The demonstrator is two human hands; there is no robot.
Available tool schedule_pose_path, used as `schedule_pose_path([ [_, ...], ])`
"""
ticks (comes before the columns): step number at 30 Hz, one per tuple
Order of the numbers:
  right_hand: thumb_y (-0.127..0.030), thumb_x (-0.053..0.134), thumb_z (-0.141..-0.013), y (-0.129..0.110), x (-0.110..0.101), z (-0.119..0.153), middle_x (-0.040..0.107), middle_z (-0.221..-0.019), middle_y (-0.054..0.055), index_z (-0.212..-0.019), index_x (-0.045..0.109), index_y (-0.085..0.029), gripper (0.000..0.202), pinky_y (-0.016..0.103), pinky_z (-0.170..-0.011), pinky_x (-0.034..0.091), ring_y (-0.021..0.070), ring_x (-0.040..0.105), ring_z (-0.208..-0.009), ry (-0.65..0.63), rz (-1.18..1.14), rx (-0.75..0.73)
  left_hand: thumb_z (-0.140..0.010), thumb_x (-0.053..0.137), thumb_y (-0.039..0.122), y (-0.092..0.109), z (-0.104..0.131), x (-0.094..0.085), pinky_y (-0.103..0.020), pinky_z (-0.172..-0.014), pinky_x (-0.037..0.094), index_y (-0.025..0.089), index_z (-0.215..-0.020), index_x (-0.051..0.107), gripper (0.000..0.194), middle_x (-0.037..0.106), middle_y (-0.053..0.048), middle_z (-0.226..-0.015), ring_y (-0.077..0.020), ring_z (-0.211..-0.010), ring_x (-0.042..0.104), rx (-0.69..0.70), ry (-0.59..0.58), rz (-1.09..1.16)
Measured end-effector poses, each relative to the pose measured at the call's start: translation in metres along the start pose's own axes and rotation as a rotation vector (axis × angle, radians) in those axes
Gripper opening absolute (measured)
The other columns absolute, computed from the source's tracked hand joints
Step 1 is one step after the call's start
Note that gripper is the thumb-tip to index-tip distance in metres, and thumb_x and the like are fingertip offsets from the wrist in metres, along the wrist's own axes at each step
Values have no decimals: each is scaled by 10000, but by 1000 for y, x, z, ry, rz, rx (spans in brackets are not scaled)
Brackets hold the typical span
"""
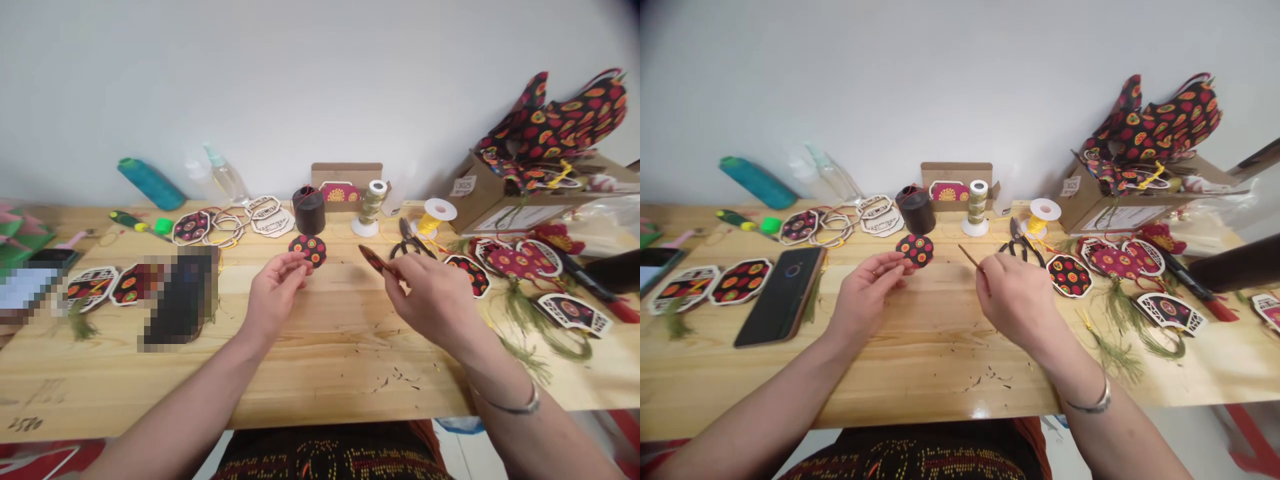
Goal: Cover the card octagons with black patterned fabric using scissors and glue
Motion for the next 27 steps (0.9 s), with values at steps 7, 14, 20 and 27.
schedule_pose_path([
  [7, 2, 491, -734, -55, 33, 23, 590, -655, 72, -707, 563, -160, 180, 332, -536, 256, 207, 540, -593, -187, 340, -278, -836, 560, 284, 29, 4, 17, -511, -1074, 313, 115, -1150, 627, 363, 629, -155, -1268, -362, -1317, 376, 512, 36, -977],
  [14, -353, 531, -880, -55, 47, 23, 666, -786, 73, -846, 632, -157, 223, 314, -559, 325, 192, 587, -659, -347, -100, -221, -886, 540, 306, 18, 4, 28, -561, -1019, 279, 129, -1211, 610, 377, 672, -168, -1210, -382, -1337, 380, 495, -36, -1212],
  [20, -281, 467, -930, 28, 50, 3, 722, -905, 98, -931, 678, -152, 248, 310, -614, 371, 216, 651, -764, -348, -23, 248, -868, 575, 239, 32, 11, 27, -561, -907, 329, 196, -886, 724, 156, 726, -110, -1060, -365, -1128, 512, 601, 22, -1208],
  [27, -185, 443, -921, 42, 62, 4, 730, -1059, 110, -1055, 686, -157, 279, 318, -747, 458, 245, 678, -938, -439, -104, 328, -822, 568, 212, 39, 11, 18, -463, -943, 436, 178, -718, 623, 122, 680, -130, -1127, -278, -1087, 589, 482, -88, -592],
])
Point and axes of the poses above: each hand's wrist, its own z-axis away from the middle knuckle, its own x-axis out of the palm, y = z × x, the point moved 10 cm from there along -z, towards the middle knuckle
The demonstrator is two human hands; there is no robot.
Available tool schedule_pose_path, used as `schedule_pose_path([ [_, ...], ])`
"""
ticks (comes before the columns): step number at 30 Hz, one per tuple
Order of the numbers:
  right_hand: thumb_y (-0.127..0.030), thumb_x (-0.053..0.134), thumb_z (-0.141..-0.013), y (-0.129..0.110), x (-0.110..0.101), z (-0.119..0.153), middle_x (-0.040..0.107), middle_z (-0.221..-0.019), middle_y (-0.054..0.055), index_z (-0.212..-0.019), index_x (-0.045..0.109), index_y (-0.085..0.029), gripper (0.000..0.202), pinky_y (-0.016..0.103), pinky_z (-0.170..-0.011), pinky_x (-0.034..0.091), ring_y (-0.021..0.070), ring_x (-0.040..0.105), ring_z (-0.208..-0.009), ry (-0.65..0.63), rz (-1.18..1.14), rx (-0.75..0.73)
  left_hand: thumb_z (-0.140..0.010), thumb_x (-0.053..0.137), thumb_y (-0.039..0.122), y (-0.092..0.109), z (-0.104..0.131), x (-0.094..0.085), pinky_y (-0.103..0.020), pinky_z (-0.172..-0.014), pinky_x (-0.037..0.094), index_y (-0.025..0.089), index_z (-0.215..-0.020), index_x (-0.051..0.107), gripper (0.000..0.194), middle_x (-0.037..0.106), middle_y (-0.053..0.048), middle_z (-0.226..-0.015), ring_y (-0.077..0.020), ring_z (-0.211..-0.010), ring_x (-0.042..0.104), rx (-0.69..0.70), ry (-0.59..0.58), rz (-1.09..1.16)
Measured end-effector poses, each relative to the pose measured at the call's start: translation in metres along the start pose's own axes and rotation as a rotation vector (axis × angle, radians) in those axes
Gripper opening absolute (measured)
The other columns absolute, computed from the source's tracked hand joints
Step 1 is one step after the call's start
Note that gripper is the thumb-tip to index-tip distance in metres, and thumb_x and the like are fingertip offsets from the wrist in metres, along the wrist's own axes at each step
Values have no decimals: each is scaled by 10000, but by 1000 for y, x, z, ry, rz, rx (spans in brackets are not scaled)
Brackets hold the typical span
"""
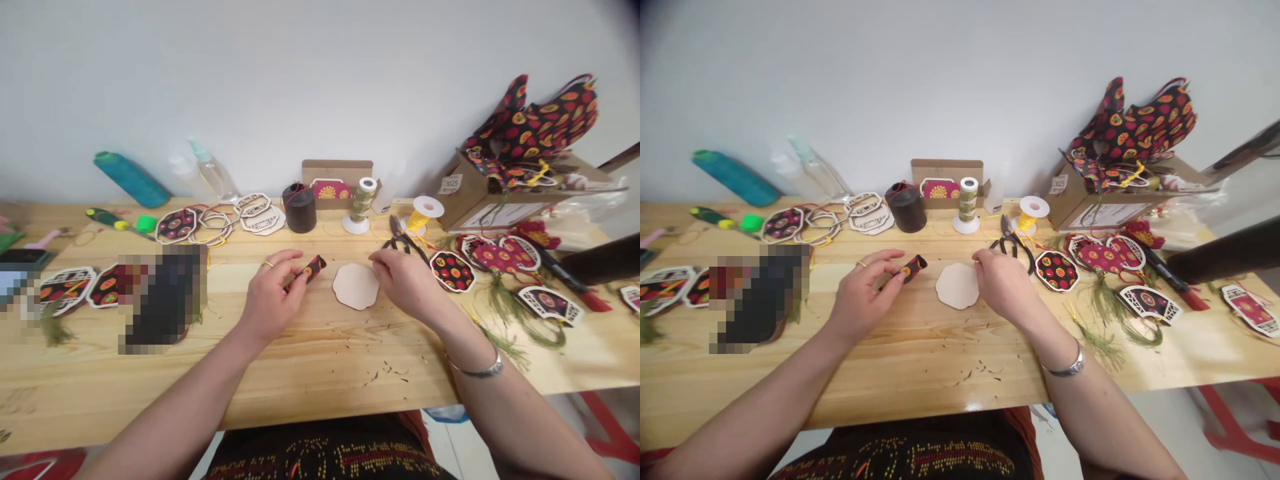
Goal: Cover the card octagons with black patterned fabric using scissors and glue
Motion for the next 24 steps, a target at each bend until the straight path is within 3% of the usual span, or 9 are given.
schedule_pose_path([
  [4, -149, 428, -910, -7, 6, 2, 722, -1086, 123, -1121, 667, -139, 319, 318, -792, 475, 245, 677, -971, -46, -30, -22, -784, 618, 220, -12, 6, 15, -433, -889, 504, 171, -559, 520, 250, 675, -127, -1149, -298, -1114, 610, -300, -154, 646],
  [8, -161, 444, -892, -7, 9, 2, 732, -1050, 135, -1116, 670, -136, 318, 328, -767, 483, 255, 690, -929, -67, -23, -6, -688, 695, 171, -19, 11, 25, -406, -771, 562, 161, -548, 446, 286, 698, -86, -1013, -274, -941, 687, -512, -154, 939],
  [11, -182, 452, -893, -7, 12, 3, 739, -1035, 138, -1135, 661, -137, 323, 333, -759, 484, 257, 694, -917, -79, -45, -9, -628, 662, 99, -27, 12, 27, -258, -560, 514, 169, -639, 481, 195, 711, -37, -887, -156, -669, 669, -577, -144, 907],
  [14, -209, 458, -900, -8, 14, 4, 745, -1013, 143, -1158, 652, -134, 332, 343, -755, 480, 263, 694, -903, -90, -63, -7, -606, 600, 99, -32, 14, 31, -162, -409, 333, 166, -710, 547, 134, 718, -30, -814, -67, -495, 529, -614, -187, 824],
  [18, -216, 452, -896, -10, 14, 6, 747, -966, 160, -1163, 651, -131, 344, 348, -725, 461, 269, 688, -866, -96, -62, -5, -685, 587, 214, -33, 16, 33, -157, -377, 226, 155, -739, 603, 82, 704, -33, -736, -49, -453, 442, -660, -245, 643],
  [24, -150, 432, -852, -13, 16, 8, 711, -734, 105, -1205, 608, -113, 397, 289, -614, 391, 210, 630, -681, -154, -107, -1, -679, 588, 230, -30, 20, 34, -188, -383, 281, 174, -762, 570, 102, 746, -50, -775, -62, -418, 426, -713, -289, 445],
])
Point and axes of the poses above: each hand's wrist, its own z-axis away from the middle knuckle, its own x-axis out of the palm, y = z × x, the point moved 10 cm from there along -z, towards the middle knuckle
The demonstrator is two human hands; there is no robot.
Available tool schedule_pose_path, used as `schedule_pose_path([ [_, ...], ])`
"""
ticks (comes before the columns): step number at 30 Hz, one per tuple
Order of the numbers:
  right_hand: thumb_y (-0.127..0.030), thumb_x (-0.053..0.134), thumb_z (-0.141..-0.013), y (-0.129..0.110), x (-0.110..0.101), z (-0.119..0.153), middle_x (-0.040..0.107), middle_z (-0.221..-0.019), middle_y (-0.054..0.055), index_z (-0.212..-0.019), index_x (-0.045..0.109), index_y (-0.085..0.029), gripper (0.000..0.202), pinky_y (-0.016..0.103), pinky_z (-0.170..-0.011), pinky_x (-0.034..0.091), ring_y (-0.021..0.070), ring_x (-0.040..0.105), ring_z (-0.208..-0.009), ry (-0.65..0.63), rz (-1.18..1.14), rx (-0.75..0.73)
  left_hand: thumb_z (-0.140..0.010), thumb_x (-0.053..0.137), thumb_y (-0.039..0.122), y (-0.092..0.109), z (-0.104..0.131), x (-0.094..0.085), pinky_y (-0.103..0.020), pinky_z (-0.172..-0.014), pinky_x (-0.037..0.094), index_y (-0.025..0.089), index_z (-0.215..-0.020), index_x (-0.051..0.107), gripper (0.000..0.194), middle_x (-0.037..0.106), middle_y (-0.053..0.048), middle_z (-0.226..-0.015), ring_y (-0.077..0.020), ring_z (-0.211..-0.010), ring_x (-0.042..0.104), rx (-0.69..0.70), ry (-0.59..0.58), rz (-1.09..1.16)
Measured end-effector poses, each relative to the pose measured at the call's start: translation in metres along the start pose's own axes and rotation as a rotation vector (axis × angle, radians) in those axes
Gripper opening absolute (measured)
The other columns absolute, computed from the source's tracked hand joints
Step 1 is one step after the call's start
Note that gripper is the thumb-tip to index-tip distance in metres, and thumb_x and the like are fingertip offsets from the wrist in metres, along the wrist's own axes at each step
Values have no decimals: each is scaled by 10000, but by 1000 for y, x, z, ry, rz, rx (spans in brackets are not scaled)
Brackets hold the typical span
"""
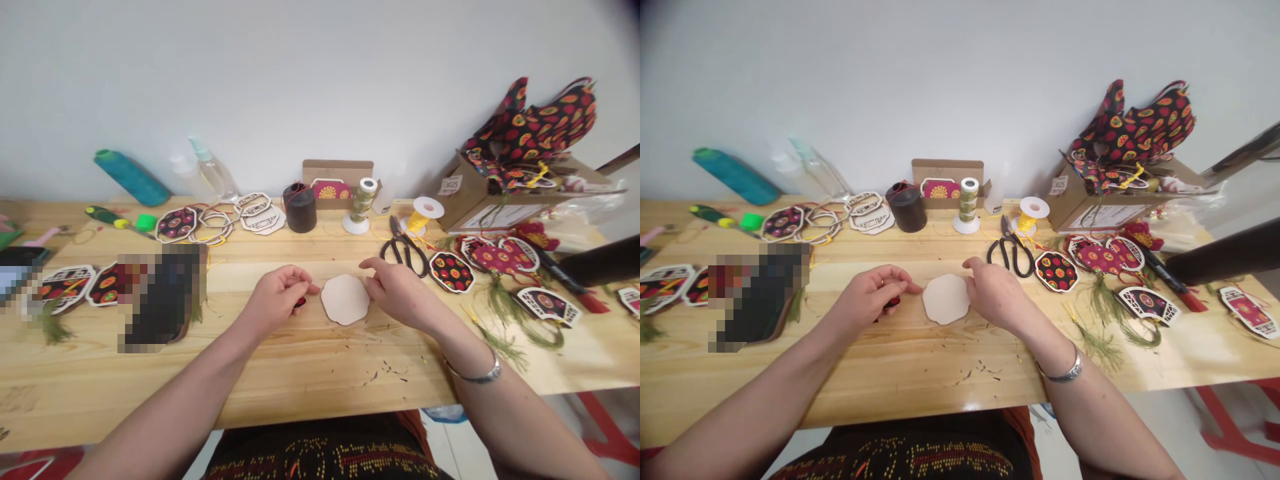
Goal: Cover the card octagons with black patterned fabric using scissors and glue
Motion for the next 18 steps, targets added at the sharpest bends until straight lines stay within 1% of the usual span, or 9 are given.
schedule_pose_path([
  [4, -110, 427, -830, -3, 8, 2, 654, -609, 37, -1217, 575, -114, 415, 269, -563, 350, 169, 561, -553, -92, -56, -9, -691, 601, 258, -5, 0, 3, -184, -386, 278, 170, -786, 569, 134, 760, -67, -840, -48, -407, 419, -30, -42, 11],
  [7, -99, 426, -821, -2, 11, 4, 639, -582, 10, -1217, 548, -127, 415, 270, -563, 351, 168, 559, -546, -130, -96, -10, -700, 598, 267, -7, -1, 5, -182, -387, 277, 164, -793, 565, 142, 759, -72, -872, -40, -399, 417, -35, -58, 20],
  [9, -117, 438, -823, 1, 11, 4, 646, -603, 8, -1210, 533, -136, 399, 271, -569, 362, 168, 569, -557, -123, -123, -18, -701, 591, 259, -6, -2, 5, -184, -390, 282, 161, -785, 565, 131, 755, -71, -873, -40, -401, 416, -27, -56, 18],
  [11, -137, 471, -814, 6, 7, 0, 663, -661, 15, -1210, 512, -141, 399, 274, -591, 387, 169, 588, -597, -61, -169, -31, -701, 588, 254, -4, -2, 3, -187, -389, 283, 161, -774, 564, 120, 748, -68, -860, -47, -416, 415, -7, -38, 12],
  [14, -119, 503, -771, 16, -13, -8, 672, -772, 26, -1189, 502, -145, 419, 284, -657, 437, 161, 603, -683, 141, -294, -63, -709, 615, 277, 0, -3, -3, -191, -399, 283, 165, -801, 581, 149, 736, -64, -863, -70, -478, 449, 51, 2, 1],
  [16, -138, 522, -758, 24, -25, -12, 655, -760, 13, -1120, 537, -152, 362, 288, -672, 456, 150, 591, -674, 234, -405, -70, -711, 654, 305, 5, -3, -6, -196, -428, 307, 168, -864, 615, 209, 724, -67, -922, -89, -555, 498, 117, 5, -4],
  [18, -183, 552, -750, 30, -32, -18, 633, -706, -2, -1009, 587, -158, 263, 284, -645, 457, 143, 575, -632, 260, -473, -45, -706, 695, 331, 10, -2, -5, -207, -480, 351, 176, -945, 647, 290, 705, -67, -984, -105, -632, 537, 181, -17, -8],
])
Point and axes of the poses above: each hand's wrist, its own z-axis away from the middle knuckle, its own x-axis out of the palm, y = z × x, the point moved 10 cm from there along -z, towards the middle knuckle
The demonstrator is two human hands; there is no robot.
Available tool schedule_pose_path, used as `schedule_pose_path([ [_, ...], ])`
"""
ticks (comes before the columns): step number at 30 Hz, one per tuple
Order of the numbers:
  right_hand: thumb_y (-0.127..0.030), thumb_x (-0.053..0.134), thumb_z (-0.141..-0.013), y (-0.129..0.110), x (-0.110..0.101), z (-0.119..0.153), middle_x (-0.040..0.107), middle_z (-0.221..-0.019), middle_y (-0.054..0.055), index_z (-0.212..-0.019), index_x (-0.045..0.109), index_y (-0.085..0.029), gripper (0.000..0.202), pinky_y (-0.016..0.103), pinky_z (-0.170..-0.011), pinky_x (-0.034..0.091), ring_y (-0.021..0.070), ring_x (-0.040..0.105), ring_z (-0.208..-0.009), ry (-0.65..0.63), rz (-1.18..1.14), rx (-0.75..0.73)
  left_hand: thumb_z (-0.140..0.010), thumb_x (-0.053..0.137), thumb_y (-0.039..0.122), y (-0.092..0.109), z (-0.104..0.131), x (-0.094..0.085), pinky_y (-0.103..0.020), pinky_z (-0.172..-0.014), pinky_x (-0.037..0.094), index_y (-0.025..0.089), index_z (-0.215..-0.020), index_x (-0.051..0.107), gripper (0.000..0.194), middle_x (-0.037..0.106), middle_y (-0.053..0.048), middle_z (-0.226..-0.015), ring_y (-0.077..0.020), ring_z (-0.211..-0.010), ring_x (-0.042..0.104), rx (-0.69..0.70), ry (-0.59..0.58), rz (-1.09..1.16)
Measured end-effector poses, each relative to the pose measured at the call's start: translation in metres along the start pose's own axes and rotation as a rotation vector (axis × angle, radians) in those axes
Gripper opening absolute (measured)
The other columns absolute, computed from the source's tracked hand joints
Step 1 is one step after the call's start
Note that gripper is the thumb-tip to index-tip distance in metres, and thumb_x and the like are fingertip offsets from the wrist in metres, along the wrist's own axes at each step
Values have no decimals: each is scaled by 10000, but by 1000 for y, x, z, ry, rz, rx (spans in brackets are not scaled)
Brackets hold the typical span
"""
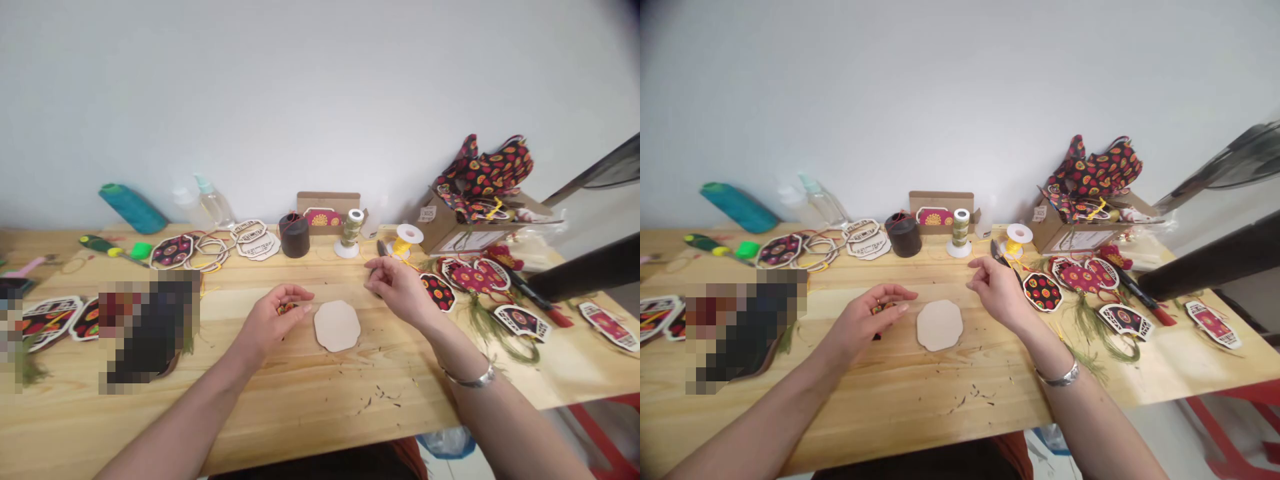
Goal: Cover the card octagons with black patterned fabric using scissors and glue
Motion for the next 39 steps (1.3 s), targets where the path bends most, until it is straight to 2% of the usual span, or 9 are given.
schedule_pose_path([
  [4, -263, 609, -728, -8, -13, -15, 602, -608, -12, -746, 636, -170, 99, 257, -558, 413, 133, 529, -559, 55, 52, 21, -690, 721, 325, -4, 0, 3, -232, -560, 394, 182, -1047, 664, 389, 686, -41, -900, -114, -645, 535, -18, -23, 12],
  [11, -517, 438, -872, -7, -31, -42, 487, -457, -5, -607, 649, -156, 496, 275, -551, 371, 162, 513, -530, 252, 139, 66, -758, 637, 359, -12, -2, 7, -212, -491, 257, 156, -1012, 676, 328, 494, 44, -601, -85, -521, 376, -32, -86, 169],
  [15, -355, 492, -852, -6, -46, -48, 685, -924, 130, -1012, 671, -96, 353, 356, -802, 436, 243, 591, -855, 397, 208, 57, -776, 618, 350, -7, -1, 8, -213, -503, 253, 160, -956, 678, 268, 493, 40, -602, -85, -534, 386, -6, -96, 161],
  [17, -291, 565, -797, -8, -57, -51, 613, -1178, 206, -1223, 556, -61, 484, 418, -917, 394, 292, 520, -1057, 483, 260, 52, -771, 617, 344, -3, 1, 8, -218, -507, 265, 168, -908, 683, 232, 487, 40, -598, -92, -541, 399, 6, -88, 130],
  [19, -303, 616, -775, -13, -66, -55, 574, -1227, 237, -1298, 490, -44, 597, 467, -954, 360, 328, 432, -1150, 559, 357, 42, -760, 615, 336, 0, 2, 8, -225, -503, 271, 178, -872, 687, 206, 487, 39, -593, -99, -538, 402, 12, -82, 91],
  [23, -445, 603, -806, -27, -71, -67, 596, -1160, 233, -1109, 648, -59, 493, 558, -940, 308, 390, 352, -1187, 622, 604, 41, -739, 614, 335, 4, 3, 7, -233, -506, 287, 188, -838, 690, 193, 511, 33, -592, -111, -541, 418, 29, -71, 35],
  [27, -505, 591, -803, -27, -66, -80, 487, -1334, 268, -814, 740, -47, 481, 581, -948, 288, 450, 298, -1243, 590, 712, 102, -732, 614, 346, 3, 2, 5, -234, -506, 292, 189, -823, 695, 199, 520, 33, -585, -109, -531, 416, 33, -60, 29],
  [35, -306, 622, -779, -12, -63, -93, 487, -1350, 221, -805, 741, -66, 270, 562, -1005, 293, 420, 301, -1273, 595, 617, 149, -730, 613, 328, 7, 4, 5, -232, -496, 294, 187, -807, 698, 182, 540, 27, -587, -109, -535, 424, 46, -60, 14],
  [39, -314, 629, -781, -24, -76, -80, 489, -1313, 211, -833, 727, -86, 253, 548, -990, 312, 398, 305, -1252, 643, 589, 86, -740, 625, 324, 7, 3, 5, -231, -495, 319, 183, -828, 701, 182, 596, 15, -625, -101, -525, 432, 53, -51, 42],
])
Point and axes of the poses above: each hand's wrist, its own z-axis away from the middle knuckle, its own x-axis out of the palm, y = z × x, the point moved 10 cm from there along -z, towards the middle knuckle
